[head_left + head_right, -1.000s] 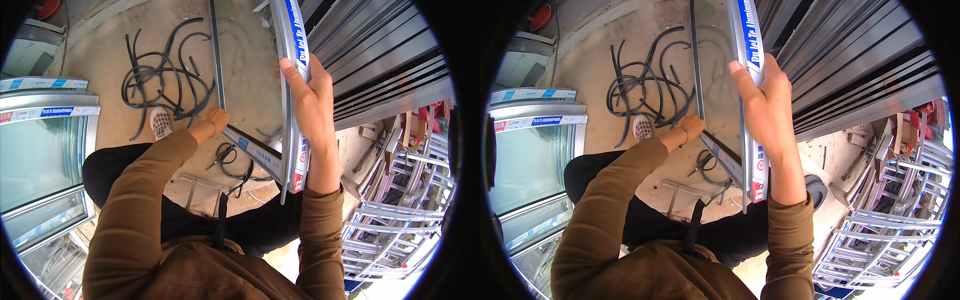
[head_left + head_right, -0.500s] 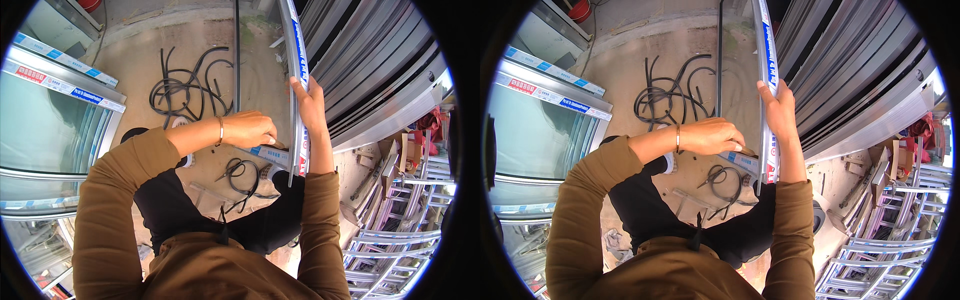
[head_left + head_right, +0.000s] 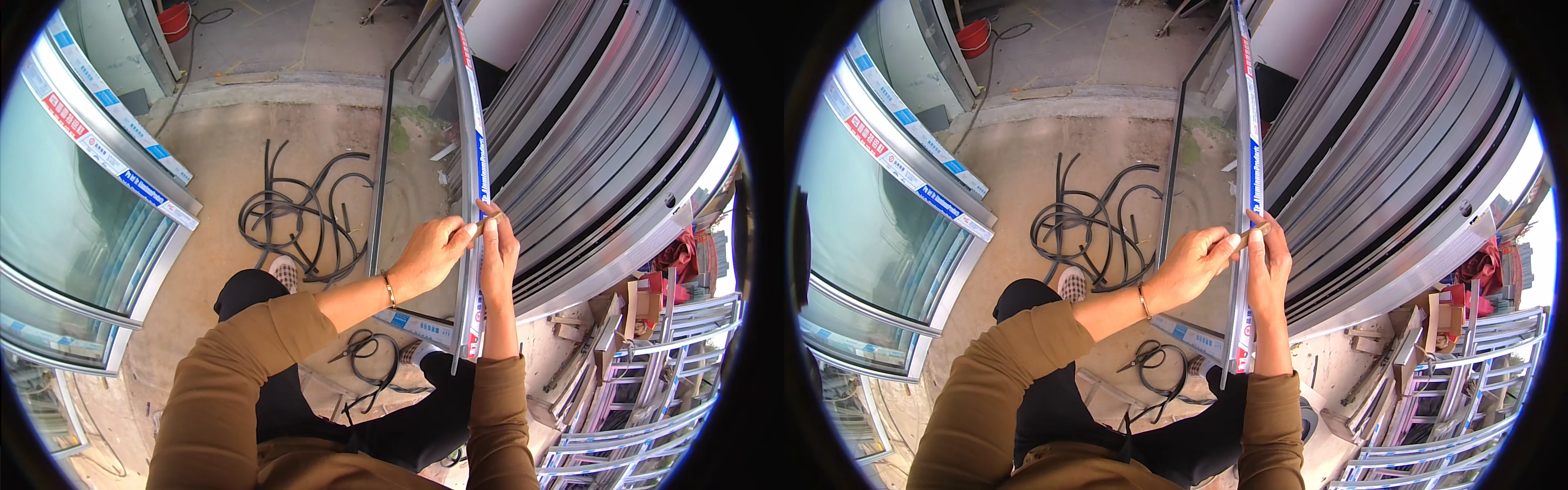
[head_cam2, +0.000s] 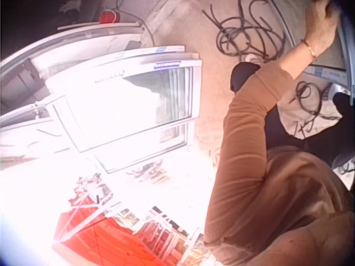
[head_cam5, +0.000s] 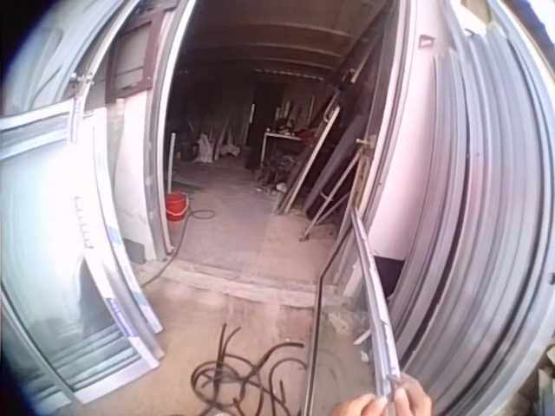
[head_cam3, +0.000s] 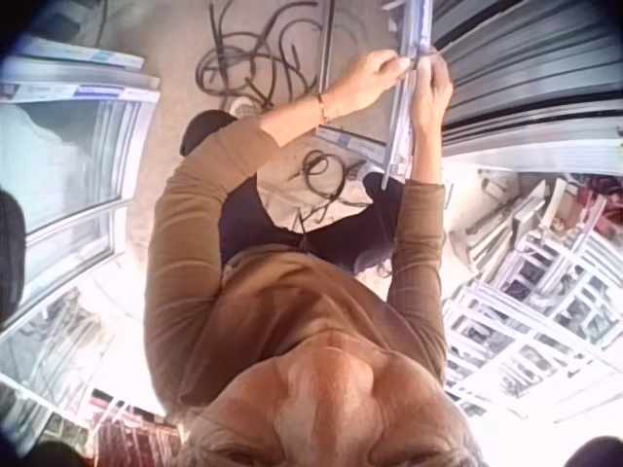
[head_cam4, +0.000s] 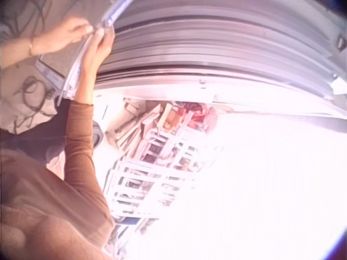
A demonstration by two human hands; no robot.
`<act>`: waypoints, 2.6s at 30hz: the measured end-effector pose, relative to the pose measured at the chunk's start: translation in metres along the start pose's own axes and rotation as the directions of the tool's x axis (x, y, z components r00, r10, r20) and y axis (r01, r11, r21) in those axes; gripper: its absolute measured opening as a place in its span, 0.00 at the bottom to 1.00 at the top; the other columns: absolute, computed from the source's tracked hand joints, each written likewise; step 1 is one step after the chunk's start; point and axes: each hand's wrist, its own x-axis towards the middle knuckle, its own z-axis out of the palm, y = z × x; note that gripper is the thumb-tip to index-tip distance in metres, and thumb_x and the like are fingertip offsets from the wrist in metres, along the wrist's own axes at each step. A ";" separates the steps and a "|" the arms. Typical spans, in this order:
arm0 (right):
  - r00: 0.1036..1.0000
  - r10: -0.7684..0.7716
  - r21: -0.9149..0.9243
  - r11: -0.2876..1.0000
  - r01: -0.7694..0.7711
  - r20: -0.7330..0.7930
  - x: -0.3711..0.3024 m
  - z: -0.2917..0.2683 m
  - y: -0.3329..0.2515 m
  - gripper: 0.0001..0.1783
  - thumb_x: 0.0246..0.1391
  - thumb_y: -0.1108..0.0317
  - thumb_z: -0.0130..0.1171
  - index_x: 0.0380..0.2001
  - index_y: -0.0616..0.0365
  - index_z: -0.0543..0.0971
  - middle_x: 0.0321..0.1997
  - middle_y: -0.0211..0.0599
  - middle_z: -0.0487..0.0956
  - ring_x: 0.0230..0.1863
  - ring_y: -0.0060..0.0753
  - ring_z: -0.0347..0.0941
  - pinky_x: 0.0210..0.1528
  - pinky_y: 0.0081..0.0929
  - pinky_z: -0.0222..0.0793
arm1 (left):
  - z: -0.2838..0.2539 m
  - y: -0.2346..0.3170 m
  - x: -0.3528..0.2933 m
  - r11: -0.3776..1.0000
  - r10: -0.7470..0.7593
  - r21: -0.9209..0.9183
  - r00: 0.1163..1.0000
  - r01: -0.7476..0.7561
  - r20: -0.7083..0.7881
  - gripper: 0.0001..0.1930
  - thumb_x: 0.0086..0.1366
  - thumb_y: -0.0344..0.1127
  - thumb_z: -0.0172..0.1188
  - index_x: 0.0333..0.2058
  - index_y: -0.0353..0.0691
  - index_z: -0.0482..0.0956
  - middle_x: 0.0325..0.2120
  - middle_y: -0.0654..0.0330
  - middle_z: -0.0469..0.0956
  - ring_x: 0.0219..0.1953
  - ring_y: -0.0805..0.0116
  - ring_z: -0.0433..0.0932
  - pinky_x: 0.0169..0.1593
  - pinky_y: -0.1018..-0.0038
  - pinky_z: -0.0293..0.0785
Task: The person assembles a window frame by inserting a long aluminum profile into the frame's channel, then secures a coiled black rubber seal with a green zip tie. The person then walks to a workbench, places the seal and a bucket on the table, and returns to the frame to prepare a caulking gun.
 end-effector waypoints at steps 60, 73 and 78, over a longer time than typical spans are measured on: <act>0.587 -0.208 -0.202 0.806 0.556 0.782 -0.096 0.100 0.149 0.16 0.50 0.57 0.61 0.16 0.54 0.84 0.20 0.46 0.82 0.26 0.51 0.82 0.31 0.44 0.76 | -0.042 -0.013 0.021 0.831 0.267 0.524 0.960 -0.185 -0.085 0.31 0.63 0.19 0.55 0.66 0.34 0.74 0.76 0.52 0.59 0.77 0.56 0.60 0.77 0.62 0.54; 0.825 0.142 -0.443 0.885 0.142 0.547 -0.120 0.036 0.054 0.21 0.63 0.56 0.57 0.22 0.58 0.85 0.21 0.48 0.81 0.28 0.57 0.82 0.33 0.46 0.77 | -0.044 -0.016 0.022 0.800 0.356 0.539 0.931 -0.263 -0.074 0.32 0.59 0.17 0.53 0.65 0.34 0.74 0.75 0.51 0.60 0.77 0.51 0.58 0.77 0.59 0.54; 0.616 0.546 -0.681 0.732 -0.023 0.567 -0.226 0.062 0.110 0.18 0.62 0.53 0.60 0.32 0.55 0.88 0.37 0.48 0.88 0.42 0.53 0.86 0.43 0.50 0.79 | -0.040 -0.015 0.024 0.828 0.347 0.493 0.935 -0.266 -0.078 0.33 0.58 0.17 0.52 0.65 0.34 0.72 0.77 0.51 0.57 0.78 0.51 0.57 0.78 0.58 0.54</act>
